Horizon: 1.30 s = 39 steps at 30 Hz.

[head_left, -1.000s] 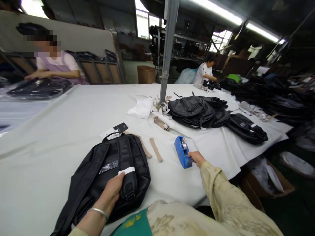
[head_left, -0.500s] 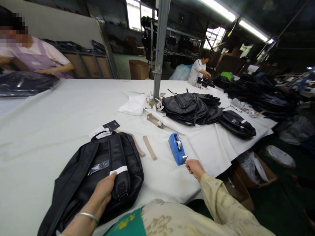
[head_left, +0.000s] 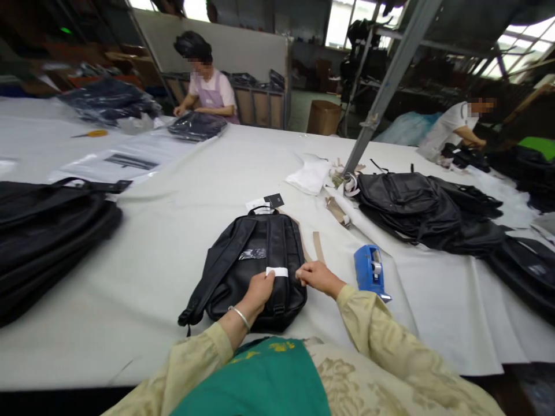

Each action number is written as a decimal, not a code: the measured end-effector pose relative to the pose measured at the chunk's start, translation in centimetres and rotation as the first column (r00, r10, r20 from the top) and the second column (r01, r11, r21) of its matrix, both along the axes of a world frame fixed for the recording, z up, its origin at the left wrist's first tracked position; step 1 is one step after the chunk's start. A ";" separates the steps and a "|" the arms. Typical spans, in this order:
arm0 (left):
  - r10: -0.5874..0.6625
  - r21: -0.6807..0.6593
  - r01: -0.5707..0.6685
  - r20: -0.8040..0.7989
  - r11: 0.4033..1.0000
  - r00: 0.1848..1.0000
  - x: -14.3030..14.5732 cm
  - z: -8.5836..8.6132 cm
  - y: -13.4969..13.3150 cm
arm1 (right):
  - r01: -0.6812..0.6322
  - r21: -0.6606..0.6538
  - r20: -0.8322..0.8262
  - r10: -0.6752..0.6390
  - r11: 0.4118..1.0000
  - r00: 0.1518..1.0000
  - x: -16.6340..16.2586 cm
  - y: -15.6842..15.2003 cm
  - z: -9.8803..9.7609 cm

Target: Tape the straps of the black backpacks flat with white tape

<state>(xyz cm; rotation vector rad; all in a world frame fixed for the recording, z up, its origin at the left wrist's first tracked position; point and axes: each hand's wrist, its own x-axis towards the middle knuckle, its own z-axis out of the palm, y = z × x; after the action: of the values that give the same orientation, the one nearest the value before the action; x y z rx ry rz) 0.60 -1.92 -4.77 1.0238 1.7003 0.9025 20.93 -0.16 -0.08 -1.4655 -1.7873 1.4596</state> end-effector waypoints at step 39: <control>0.107 -0.135 -0.052 0.443 0.989 0.890 1.9 0.0 0.1 | 0.261 -0.489 -0.064 -0.333 0.832 0.941 -4.9 2.5 -3.0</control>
<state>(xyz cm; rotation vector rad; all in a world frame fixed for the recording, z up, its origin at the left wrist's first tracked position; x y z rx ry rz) 2.45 -1.77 -4.80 0.6062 1.3885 0.9886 16.06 2.37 -3.08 -1.7165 -1.0850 1.8586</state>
